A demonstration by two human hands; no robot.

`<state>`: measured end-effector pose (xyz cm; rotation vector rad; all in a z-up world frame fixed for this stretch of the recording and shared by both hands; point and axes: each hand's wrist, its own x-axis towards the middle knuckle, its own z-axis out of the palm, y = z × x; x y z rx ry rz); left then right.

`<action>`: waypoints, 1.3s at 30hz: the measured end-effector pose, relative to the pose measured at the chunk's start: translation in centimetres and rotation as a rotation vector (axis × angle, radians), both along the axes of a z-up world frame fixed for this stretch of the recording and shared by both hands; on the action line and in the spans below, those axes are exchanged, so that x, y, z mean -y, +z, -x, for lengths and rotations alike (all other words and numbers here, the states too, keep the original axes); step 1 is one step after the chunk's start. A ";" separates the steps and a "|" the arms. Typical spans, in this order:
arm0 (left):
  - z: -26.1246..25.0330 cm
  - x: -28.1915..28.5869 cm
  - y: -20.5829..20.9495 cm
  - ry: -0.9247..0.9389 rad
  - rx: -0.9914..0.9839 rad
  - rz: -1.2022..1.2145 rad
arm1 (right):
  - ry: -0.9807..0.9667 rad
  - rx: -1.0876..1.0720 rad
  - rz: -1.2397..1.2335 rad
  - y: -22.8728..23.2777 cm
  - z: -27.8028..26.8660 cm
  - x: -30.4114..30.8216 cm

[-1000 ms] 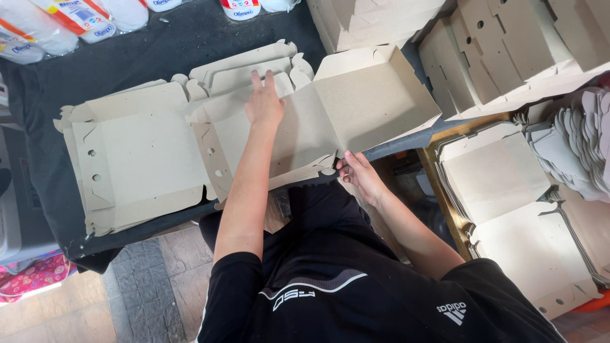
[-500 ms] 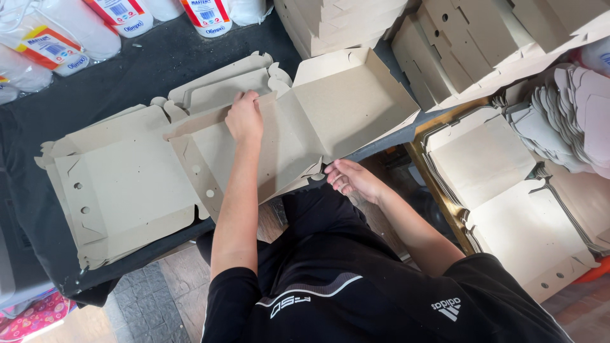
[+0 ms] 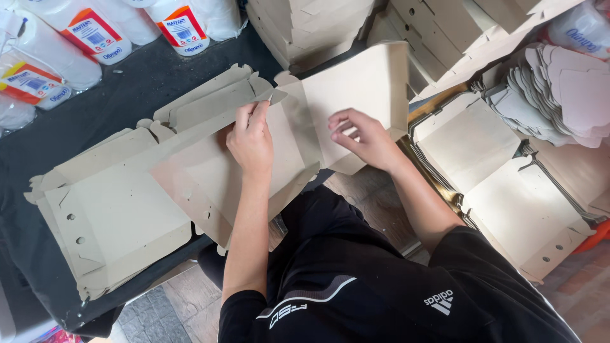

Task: The person folds flat cardboard sheets into boxes by hand and stacks them onto a pile.

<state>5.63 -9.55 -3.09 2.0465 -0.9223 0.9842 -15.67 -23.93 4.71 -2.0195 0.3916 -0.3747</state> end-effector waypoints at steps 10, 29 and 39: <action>2.9 -0.2 5.2 -0.152 0.231 0.080 | -0.310 0.244 0.508 0.1 -3.2 0.7; 7.0 1.3 7.5 -0.347 0.417 0.030 | -0.068 0.174 0.609 9.4 0.9 0.7; 7.9 2.2 7.2 -0.454 0.393 0.008 | 0.103 0.034 0.450 9.4 2.8 2.0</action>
